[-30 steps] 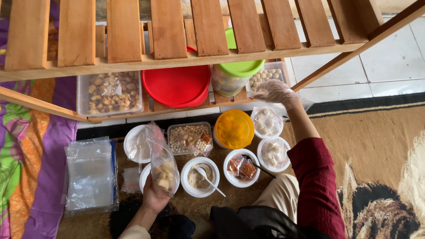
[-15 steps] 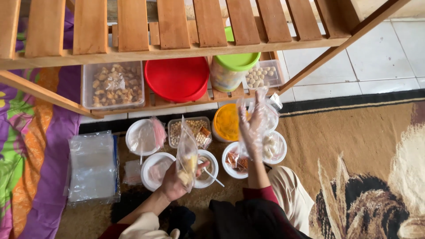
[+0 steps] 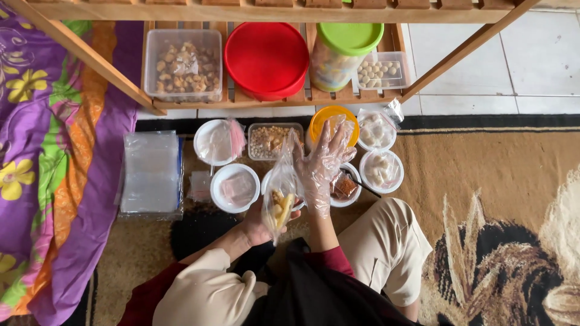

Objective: Packing various snacks and grains from containers and bowls into individual plastic bags and placing them on a shelf.

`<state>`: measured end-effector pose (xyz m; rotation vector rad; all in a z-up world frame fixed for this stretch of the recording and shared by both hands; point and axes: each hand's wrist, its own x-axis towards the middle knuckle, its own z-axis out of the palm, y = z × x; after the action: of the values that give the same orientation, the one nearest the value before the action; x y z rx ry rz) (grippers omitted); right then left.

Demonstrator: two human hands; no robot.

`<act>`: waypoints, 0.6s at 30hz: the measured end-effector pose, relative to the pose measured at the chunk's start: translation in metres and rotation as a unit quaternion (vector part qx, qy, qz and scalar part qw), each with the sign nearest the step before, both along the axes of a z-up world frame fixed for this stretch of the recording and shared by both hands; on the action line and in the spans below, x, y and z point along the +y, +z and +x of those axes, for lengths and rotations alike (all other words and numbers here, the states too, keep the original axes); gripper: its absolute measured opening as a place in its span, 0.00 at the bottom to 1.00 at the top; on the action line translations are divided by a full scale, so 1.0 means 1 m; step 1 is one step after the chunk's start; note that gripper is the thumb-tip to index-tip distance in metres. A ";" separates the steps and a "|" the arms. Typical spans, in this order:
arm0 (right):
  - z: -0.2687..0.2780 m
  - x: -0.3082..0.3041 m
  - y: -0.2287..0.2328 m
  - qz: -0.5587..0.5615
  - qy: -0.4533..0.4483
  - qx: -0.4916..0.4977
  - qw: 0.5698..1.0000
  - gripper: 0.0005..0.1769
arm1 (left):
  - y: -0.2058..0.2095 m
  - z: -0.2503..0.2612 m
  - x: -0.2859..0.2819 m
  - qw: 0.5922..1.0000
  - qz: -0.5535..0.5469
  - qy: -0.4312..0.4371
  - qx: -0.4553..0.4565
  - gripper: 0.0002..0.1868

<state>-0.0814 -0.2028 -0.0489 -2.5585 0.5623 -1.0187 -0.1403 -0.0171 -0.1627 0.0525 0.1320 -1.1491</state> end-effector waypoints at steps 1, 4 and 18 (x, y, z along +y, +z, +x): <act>-0.002 0.001 0.001 0.001 0.002 0.000 1.000 0.58 | 0.008 0.001 0.002 1.000 0.001 0.002 0.000 0.26; -0.008 0.009 0.003 0.006 -0.002 0.012 1.000 0.59 | 0.030 0.005 0.007 0.983 -0.163 -0.045 0.067 0.31; -0.030 0.019 0.015 0.002 0.010 0.150 0.989 0.46 | 0.082 -0.006 0.015 0.963 0.266 -0.015 -0.038 0.20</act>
<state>-0.1118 -0.1843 -0.0339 -2.7267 0.6130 -0.6260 -0.1460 -0.0017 -0.0807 0.5775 0.3710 -1.1141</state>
